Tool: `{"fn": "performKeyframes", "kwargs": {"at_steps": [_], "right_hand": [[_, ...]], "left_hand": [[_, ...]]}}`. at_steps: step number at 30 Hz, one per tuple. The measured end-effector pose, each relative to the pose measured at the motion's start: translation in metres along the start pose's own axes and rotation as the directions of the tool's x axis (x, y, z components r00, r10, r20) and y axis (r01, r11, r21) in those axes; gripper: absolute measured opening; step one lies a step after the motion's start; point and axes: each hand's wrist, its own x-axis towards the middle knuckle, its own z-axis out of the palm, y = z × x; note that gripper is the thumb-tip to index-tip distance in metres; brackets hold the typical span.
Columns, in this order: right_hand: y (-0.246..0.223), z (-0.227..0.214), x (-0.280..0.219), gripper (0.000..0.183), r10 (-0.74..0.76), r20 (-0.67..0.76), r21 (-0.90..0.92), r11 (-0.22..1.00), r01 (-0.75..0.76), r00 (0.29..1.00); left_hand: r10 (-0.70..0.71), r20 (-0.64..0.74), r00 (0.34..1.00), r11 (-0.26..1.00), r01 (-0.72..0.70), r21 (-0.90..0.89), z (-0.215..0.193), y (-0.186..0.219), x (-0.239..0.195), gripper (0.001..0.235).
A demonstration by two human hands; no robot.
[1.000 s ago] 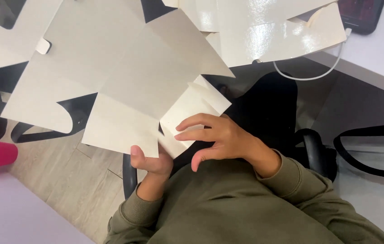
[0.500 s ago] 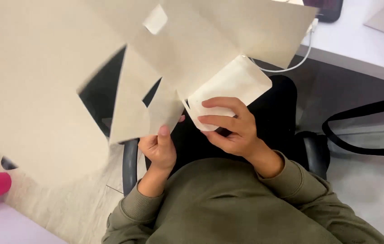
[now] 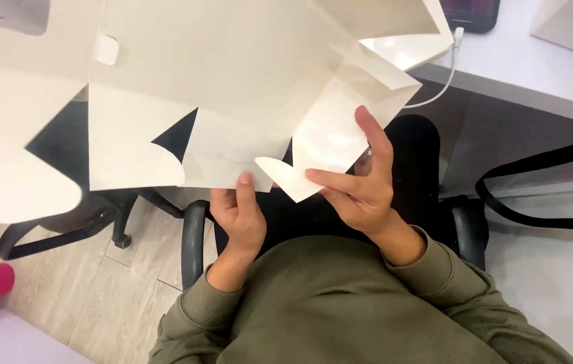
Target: The person folds a flat white paperboard into a box shape, tucking flaps and creasing edges by hand. They then move to a white table and continue folding another flat piece into a box, adjusting flaps and aligning edges.
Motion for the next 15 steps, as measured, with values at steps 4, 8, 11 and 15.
{"fn": "performKeyframes", "kwargs": {"at_steps": [4,8,11,15], "right_hand": [[0.006,0.002,-0.005,0.015,0.043,0.042,0.021,0.999,-0.044,0.998],[0.012,0.010,-0.006,0.019,0.023,0.103,0.005,1.000,-0.024,0.994],[0.013,0.019,-0.004,0.020,0.014,0.158,0.033,0.999,-0.020,0.987],[0.016,0.037,-0.002,0.023,0.013,0.226,0.094,0.995,-0.035,0.974]], "left_hand": [[-0.022,0.067,0.997,0.997,0.017,0.076,-0.013,0.009,0.009,0.031],[-0.080,0.138,0.987,0.995,0.071,0.069,-0.021,0.007,0.001,0.037],[-0.045,0.177,0.983,0.991,0.022,0.130,-0.028,0.008,0.000,0.041],[-0.020,0.067,0.998,0.986,0.009,0.169,-0.029,0.014,0.009,0.050]]}}
